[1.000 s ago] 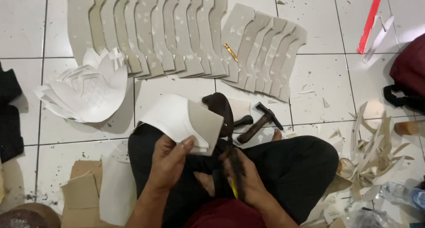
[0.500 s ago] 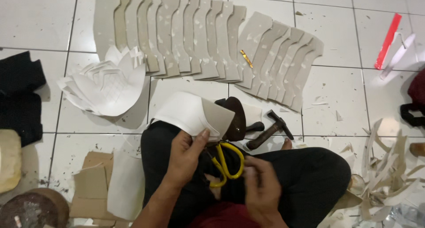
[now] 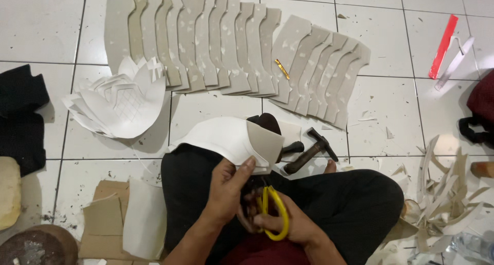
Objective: The person sits on the floor and uses yellow scissors to trim a white shoe part. They then use a hammer to shape the part on a curved wooden block. The person also folds and presses a white piece of material with their hands.
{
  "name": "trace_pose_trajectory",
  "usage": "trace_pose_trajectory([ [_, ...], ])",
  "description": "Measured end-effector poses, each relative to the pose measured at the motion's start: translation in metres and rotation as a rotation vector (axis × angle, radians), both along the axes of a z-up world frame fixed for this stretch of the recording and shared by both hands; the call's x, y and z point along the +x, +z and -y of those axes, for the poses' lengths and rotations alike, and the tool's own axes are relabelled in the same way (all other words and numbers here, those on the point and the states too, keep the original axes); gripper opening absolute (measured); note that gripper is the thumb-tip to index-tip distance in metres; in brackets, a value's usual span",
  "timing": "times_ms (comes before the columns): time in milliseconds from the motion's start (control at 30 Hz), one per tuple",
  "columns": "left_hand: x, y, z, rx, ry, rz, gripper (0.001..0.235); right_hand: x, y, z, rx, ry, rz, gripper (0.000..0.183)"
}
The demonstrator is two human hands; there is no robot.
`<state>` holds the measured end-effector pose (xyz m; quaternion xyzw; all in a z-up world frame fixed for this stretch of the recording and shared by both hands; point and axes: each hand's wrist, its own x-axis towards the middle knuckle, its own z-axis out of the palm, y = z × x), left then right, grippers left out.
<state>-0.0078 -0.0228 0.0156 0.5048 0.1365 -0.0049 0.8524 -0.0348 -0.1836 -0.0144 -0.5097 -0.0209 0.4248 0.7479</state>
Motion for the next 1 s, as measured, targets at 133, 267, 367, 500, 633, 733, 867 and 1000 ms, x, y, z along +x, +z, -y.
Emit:
trace_pose_trajectory([
  [133,0.006,0.016,-0.013,0.078,0.126,0.020,0.037,-0.013,-0.012,0.001,-0.313,-0.176,0.236,0.026],
  [267,0.007,0.020,-0.012,0.066,0.165,-0.034,0.032,-0.017,-0.009,0.002,-0.414,-0.124,0.218,0.013],
  [367,0.010,0.024,-0.007,0.101,0.147,-0.011,0.035,-0.016,-0.002,0.000,-0.182,-0.067,0.223,0.069],
  [500,0.008,0.023,0.000,0.081,0.136,-0.052,0.033,-0.008,0.010,-0.005,-0.301,0.049,0.351,0.077],
  [633,0.008,0.022,0.002,0.057,0.148,-0.025,0.035,-0.002,0.012,-0.009,-0.316,0.001,0.465,0.068],
  [733,0.010,0.021,0.002,0.067,0.151,-0.011,0.031,-0.002,0.009,-0.011,-0.387,-0.051,0.489,0.078],
  [867,0.009,0.015,0.005,0.054,0.158,-0.039,0.030,-0.003,0.008,-0.013,-0.383,-0.077,0.416,0.086],
  [1000,0.010,0.019,0.004,0.051,0.155,-0.057,0.031,-0.009,-0.008,-0.007,-0.376,-0.138,0.384,0.057],
])
